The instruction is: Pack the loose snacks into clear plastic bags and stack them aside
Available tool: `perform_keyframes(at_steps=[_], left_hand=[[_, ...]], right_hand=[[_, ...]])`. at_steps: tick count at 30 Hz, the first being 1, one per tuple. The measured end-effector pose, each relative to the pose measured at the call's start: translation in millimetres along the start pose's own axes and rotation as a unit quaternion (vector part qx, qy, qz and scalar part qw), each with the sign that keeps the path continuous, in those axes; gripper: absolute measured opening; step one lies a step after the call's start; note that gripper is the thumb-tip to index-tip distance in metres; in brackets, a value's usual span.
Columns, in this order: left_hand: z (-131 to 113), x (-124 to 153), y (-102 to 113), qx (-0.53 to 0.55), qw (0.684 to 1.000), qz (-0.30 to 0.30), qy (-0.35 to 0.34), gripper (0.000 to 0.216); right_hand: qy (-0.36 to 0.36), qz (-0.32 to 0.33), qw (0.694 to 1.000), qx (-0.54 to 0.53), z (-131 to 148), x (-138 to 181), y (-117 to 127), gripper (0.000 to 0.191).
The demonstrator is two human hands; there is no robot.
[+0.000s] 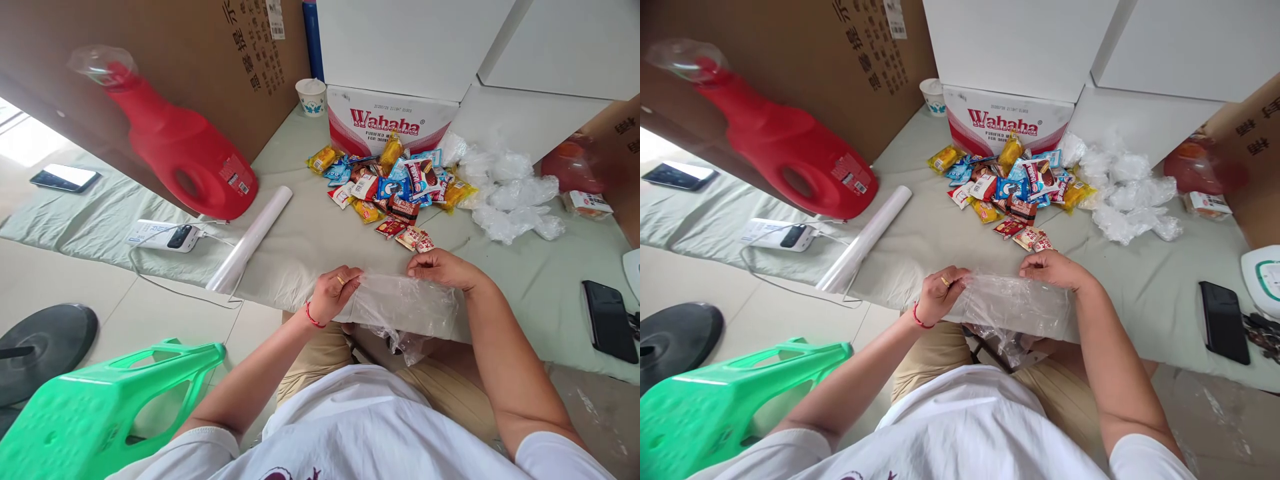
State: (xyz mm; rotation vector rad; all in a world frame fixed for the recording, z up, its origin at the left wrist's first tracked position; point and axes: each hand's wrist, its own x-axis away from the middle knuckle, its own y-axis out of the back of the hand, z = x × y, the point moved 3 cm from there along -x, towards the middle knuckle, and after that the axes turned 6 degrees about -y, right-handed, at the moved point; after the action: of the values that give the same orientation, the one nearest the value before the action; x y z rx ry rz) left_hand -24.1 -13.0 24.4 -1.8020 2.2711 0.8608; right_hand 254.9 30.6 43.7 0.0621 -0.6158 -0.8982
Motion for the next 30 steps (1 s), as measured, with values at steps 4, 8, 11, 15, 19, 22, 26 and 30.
perform_keyframes(at_steps=[4, 8, 11, 15, 19, 22, 26, 30], left_hand=[[2.1, 3.5, -1.0, 0.0, 1.0, -0.018, 0.011, 0.022], [7.5, 6.9, -0.3, -0.005, 0.999, -0.031, 0.017, 0.021], [15.5, 7.1, 1.8, -0.026, 0.996, -0.035, 0.072, 0.026], [26.3, 1.4, 3.0, -0.062, 0.977, -0.01, 0.206, 0.026], [27.0, -9.5, 1.5, -0.104, 0.96, 0.02, 0.258, 0.024], [26.0, -15.5, -0.4, -0.128, 0.954, 0.039, 0.268, 0.026], [27.3, -18.3, -2.1, -0.142, 0.95, 0.047, 0.273, 0.029], [28.9, -19.4, -2.9, -0.148, 0.949, 0.044, 0.275, 0.031]], right_hand=[[0.027, -0.066, 0.997, -0.024, -0.1, 2.6, 1.9, 0.047], [0.068, -0.165, 0.984, 0.006, 0.0, 12.9, 9.4, 0.045], [0.099, -0.225, 0.969, 0.035, -3.0, 19.9, 16.6, 0.041], [0.125, -0.346, 0.921, 0.131, -4.9, 5.0, 20.9, 0.034], [0.114, -0.432, 0.848, 0.285, 5.6, -40.4, 19.0, 0.032], [0.134, -0.432, 0.838, 0.305, 25.2, -53.3, 16.6, 0.032], [0.227, -0.485, 0.809, 0.245, 50.2, 7.4, -1.1, 0.028], [0.312, -0.376, 0.819, 0.3, 37.7, 78.0, -56.2, 0.056]])
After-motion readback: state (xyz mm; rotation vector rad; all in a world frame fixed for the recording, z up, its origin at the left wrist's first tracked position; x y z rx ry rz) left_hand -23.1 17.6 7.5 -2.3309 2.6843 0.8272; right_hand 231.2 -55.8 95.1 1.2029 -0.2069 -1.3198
